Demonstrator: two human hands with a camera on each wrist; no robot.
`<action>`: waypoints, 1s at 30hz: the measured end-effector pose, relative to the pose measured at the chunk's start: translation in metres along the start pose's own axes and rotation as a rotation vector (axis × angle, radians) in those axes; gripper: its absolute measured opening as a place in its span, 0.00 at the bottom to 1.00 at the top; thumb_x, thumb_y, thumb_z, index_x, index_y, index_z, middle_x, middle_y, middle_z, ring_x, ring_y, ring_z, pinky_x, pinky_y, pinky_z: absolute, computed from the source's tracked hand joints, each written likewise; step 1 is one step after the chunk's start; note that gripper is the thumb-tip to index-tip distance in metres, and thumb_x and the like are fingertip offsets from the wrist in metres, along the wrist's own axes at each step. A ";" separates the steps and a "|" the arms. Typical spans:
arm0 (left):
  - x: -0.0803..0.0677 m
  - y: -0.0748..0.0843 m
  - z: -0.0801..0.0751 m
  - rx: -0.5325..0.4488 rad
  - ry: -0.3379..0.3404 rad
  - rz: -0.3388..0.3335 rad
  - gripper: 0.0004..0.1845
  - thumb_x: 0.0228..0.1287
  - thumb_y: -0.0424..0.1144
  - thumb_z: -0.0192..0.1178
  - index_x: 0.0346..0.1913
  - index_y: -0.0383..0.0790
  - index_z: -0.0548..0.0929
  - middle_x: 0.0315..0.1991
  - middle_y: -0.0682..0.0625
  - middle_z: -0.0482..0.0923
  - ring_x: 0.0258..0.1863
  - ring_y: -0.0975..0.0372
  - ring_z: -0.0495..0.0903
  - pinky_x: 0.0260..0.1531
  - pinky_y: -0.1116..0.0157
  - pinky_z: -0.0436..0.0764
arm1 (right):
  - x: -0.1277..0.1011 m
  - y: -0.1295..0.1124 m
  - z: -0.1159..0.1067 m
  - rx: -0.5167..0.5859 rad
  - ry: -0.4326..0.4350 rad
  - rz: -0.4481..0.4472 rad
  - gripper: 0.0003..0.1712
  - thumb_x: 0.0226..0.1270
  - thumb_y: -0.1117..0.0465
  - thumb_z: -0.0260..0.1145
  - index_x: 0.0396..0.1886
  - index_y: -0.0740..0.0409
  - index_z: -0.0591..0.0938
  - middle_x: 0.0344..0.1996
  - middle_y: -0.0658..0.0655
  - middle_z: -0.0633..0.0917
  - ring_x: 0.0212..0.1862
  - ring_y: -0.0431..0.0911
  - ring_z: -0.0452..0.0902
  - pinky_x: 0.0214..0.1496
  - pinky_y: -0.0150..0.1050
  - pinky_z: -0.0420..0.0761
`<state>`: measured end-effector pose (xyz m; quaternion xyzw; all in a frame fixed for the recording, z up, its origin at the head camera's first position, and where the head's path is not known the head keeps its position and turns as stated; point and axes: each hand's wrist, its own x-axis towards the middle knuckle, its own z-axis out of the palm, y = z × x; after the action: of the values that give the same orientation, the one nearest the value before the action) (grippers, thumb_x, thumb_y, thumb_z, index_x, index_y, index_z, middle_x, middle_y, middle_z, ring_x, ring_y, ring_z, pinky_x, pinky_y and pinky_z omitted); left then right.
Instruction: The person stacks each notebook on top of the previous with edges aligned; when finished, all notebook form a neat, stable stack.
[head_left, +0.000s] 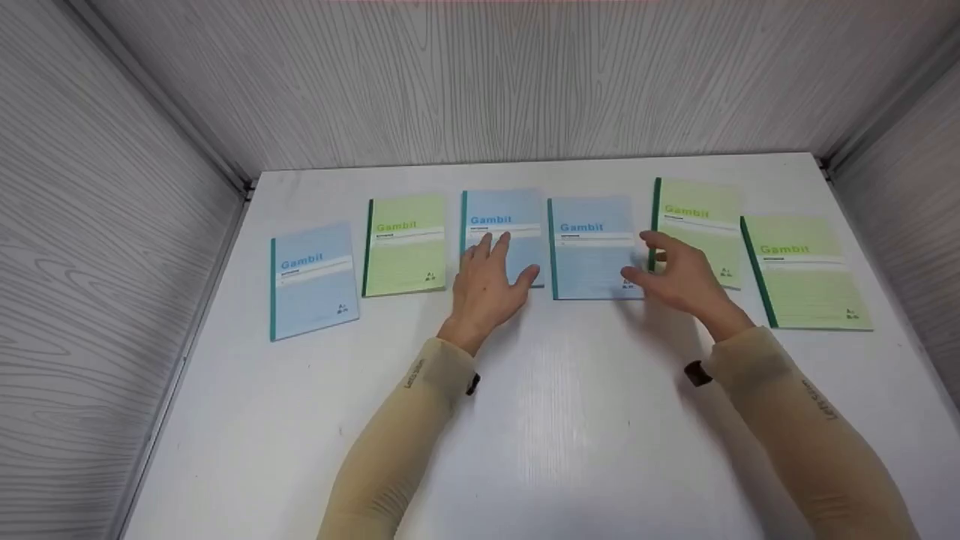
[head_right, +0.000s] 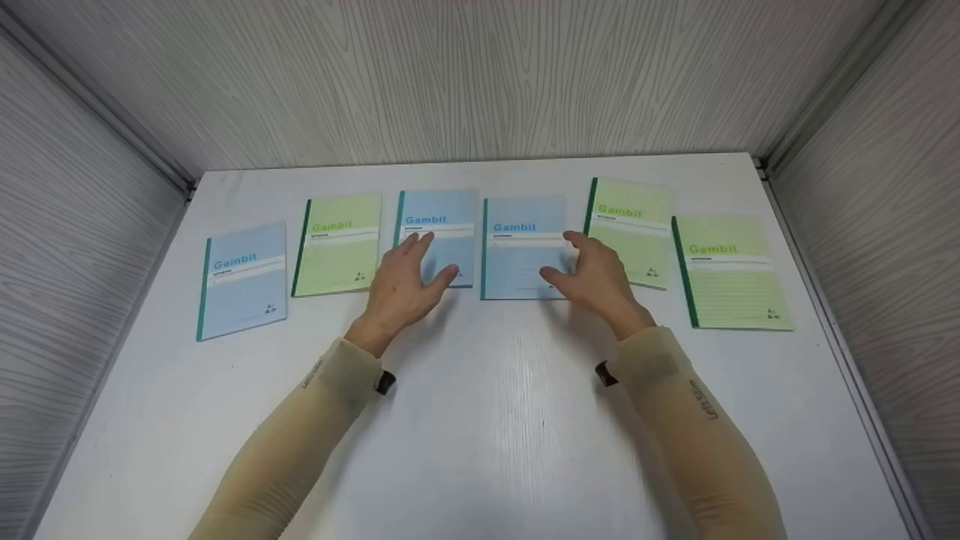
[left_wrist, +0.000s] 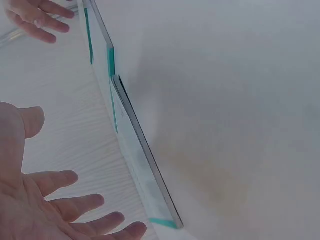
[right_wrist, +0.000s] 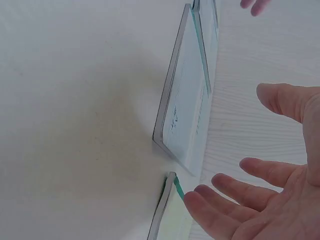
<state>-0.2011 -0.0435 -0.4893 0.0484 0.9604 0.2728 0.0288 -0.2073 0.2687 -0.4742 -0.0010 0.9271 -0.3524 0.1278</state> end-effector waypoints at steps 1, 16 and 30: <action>0.003 0.005 0.003 -0.029 -0.004 0.000 0.41 0.83 0.60 0.61 0.88 0.44 0.68 0.90 0.39 0.63 0.88 0.40 0.64 0.86 0.40 0.70 | 0.003 0.000 0.000 0.033 -0.011 0.020 0.49 0.80 0.43 0.71 0.91 0.55 0.63 0.88 0.67 0.68 0.84 0.69 0.68 0.86 0.69 0.70; 0.034 0.041 0.045 -0.366 -0.144 -0.053 0.32 0.81 0.47 0.64 0.82 0.41 0.76 0.82 0.43 0.77 0.84 0.49 0.74 0.85 0.52 0.73 | 0.020 -0.005 0.000 0.195 -0.099 0.178 0.44 0.83 0.44 0.69 0.89 0.54 0.66 0.84 0.67 0.72 0.71 0.59 0.80 0.75 0.55 0.86; 0.051 0.053 0.057 -0.524 -0.215 -0.231 0.36 0.78 0.42 0.68 0.84 0.42 0.73 0.84 0.43 0.73 0.86 0.50 0.71 0.85 0.52 0.73 | 0.024 -0.009 0.001 0.222 -0.081 0.274 0.42 0.82 0.45 0.69 0.87 0.57 0.69 0.85 0.66 0.72 0.76 0.60 0.76 0.79 0.56 0.83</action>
<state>-0.2435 0.0366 -0.5116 -0.0413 0.8479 0.4995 0.1728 -0.2315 0.2592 -0.4748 0.1252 0.8680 -0.4318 0.2110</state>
